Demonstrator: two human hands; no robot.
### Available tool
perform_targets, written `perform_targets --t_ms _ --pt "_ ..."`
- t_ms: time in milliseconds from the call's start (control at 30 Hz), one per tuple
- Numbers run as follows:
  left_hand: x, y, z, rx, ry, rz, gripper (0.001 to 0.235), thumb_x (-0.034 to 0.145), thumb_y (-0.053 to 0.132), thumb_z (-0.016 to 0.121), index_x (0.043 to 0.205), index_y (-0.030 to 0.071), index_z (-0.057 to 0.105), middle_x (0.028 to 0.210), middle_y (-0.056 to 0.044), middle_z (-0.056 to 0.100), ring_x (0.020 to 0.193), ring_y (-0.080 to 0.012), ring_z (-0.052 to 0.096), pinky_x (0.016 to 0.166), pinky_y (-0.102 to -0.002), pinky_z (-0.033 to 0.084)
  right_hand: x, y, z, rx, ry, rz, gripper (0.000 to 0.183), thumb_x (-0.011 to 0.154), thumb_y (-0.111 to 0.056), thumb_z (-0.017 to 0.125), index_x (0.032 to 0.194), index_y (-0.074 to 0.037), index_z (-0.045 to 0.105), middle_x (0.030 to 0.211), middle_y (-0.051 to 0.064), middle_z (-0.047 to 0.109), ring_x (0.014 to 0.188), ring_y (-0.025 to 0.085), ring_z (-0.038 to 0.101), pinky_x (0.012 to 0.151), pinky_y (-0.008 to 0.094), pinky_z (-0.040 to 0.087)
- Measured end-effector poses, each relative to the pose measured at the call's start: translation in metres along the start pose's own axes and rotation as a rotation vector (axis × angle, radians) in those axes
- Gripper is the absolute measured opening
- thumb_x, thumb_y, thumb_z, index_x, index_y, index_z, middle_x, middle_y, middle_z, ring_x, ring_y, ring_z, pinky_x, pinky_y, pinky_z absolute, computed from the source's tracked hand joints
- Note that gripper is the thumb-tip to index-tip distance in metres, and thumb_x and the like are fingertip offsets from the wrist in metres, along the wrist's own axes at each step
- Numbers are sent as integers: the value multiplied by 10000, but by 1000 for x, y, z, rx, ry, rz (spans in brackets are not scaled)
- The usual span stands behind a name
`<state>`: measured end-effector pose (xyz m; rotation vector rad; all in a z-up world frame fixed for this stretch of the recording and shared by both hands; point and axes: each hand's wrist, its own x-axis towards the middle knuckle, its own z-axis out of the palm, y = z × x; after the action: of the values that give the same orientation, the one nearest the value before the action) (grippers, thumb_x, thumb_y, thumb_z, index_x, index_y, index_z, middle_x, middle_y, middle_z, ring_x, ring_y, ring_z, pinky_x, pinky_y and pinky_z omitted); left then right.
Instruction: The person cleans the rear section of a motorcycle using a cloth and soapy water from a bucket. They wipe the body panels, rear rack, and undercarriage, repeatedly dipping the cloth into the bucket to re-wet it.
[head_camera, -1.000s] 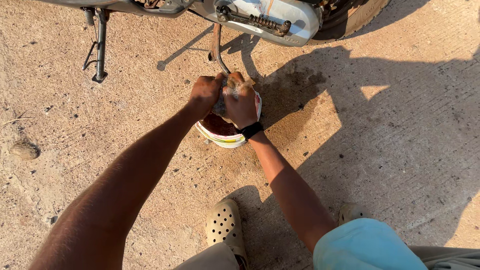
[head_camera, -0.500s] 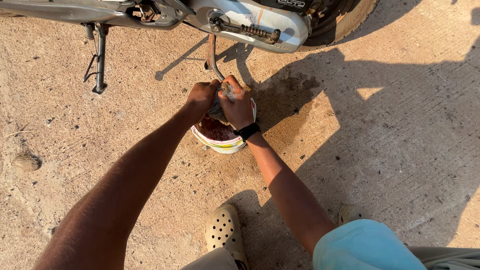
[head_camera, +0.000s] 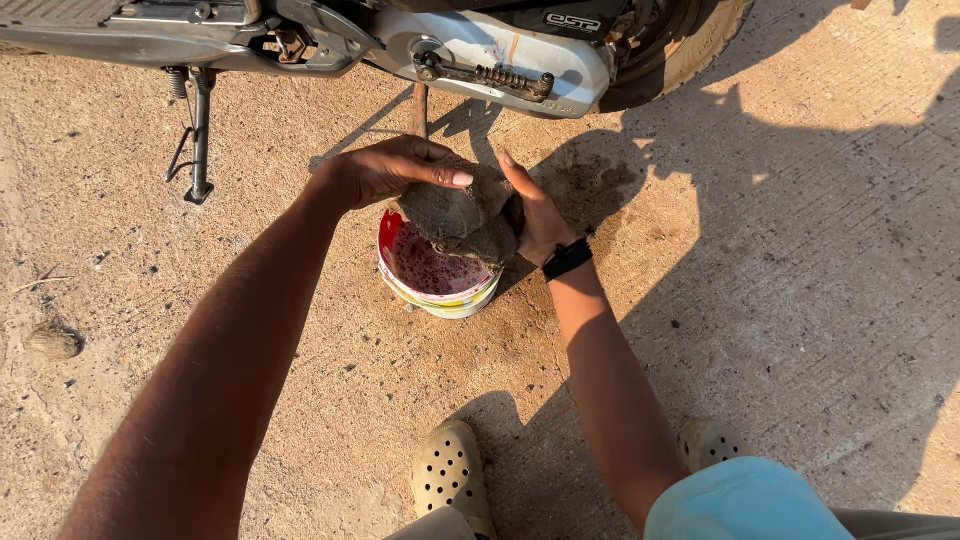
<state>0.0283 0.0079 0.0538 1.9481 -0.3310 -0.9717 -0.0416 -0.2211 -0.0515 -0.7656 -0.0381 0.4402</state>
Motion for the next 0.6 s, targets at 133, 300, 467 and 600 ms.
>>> perform_targets --t_ms 133,300,467,600 --pt "-4 28 -4 338 -80 101 502 699 414 913 977 40 724 847 -33 707 808 -155 635 748 -367 487 3 -18 -28 -482 169 166 998 826 -433 813 1531 53 301 1521 269 441 1433 346 440 1216 495 360" --pt "4 39 -6 448 40 95 596 849 480 805 1071 -57 673 848 -111 659 762 -197 577 710 -383 481 -15 -39 -79 -502 222 -40 905 861 -537 775 1502 62 549 1534 158 596 1496 290 469 1193 442 322" --pt "46 44 32 -168 -43 146 678 884 497 760 1365 35 635 1055 -24 696 900 -149 586 752 -400 538 -29 -9 -136 217 443 -583 917 862 -697 586 1486 -30 514 1477 151 565 1368 304 521 1104 482 425" --pt "90 41 93 -558 -54 172 761 907 406 753 1513 94 416 1257 55 624 1113 -66 609 862 -391 647 -19 39 -131 1102 -264 -549 948 863 -826 436 1474 -103 486 1430 147 539 1266 316 562 1034 514 507"
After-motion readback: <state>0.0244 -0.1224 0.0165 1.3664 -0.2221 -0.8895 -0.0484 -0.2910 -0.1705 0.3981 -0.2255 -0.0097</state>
